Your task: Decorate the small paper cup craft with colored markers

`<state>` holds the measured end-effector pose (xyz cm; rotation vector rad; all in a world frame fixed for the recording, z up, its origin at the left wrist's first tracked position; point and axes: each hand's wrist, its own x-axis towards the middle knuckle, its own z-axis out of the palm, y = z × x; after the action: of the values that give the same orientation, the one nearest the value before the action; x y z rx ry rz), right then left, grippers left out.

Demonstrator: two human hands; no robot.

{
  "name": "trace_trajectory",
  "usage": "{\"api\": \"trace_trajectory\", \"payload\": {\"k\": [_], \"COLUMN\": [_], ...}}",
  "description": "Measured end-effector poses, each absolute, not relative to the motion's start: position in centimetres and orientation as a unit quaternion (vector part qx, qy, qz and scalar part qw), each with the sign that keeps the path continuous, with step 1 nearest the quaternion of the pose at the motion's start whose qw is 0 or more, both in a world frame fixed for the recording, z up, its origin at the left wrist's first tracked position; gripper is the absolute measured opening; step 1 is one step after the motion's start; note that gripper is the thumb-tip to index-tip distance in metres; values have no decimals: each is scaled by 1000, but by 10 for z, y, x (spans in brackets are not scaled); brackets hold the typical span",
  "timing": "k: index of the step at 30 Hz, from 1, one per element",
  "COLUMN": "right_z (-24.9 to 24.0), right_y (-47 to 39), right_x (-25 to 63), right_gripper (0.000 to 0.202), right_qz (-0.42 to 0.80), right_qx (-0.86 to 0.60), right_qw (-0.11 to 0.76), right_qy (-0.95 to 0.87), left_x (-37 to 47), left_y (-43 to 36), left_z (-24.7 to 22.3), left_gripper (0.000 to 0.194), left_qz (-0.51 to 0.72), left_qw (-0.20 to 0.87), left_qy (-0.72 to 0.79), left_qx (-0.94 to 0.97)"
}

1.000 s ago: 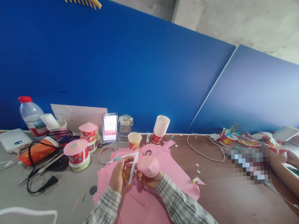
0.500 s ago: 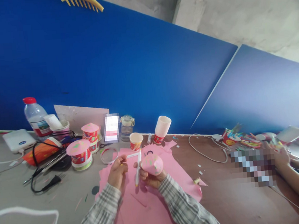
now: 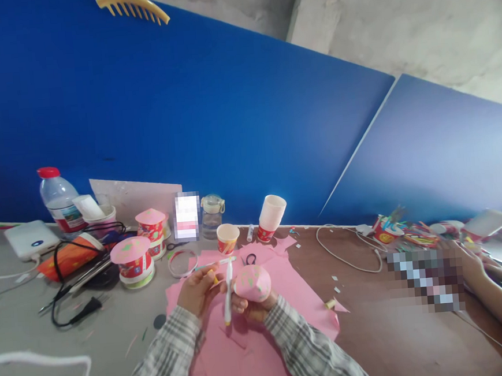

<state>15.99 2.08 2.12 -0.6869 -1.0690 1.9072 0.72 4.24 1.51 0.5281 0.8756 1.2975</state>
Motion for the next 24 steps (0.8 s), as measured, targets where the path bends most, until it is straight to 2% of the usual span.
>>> {"api": "trace_trajectory", "payload": {"k": [19, 24], "right_z": [5, 2], "right_y": [20, 19], "right_x": [142, 142], "right_gripper": [32, 30], "right_qz": [834, 855], "right_qx": [-213, -201], "right_qw": [336, 300], "right_qy": [-381, -373], "left_x": [3, 1], "left_y": [43, 43], "left_z": [22, 23], "left_gripper": [23, 37], "left_qz": [627, 619], "left_qw": [646, 650], "left_qy": [356, 353], "left_qx": [252, 263]}}
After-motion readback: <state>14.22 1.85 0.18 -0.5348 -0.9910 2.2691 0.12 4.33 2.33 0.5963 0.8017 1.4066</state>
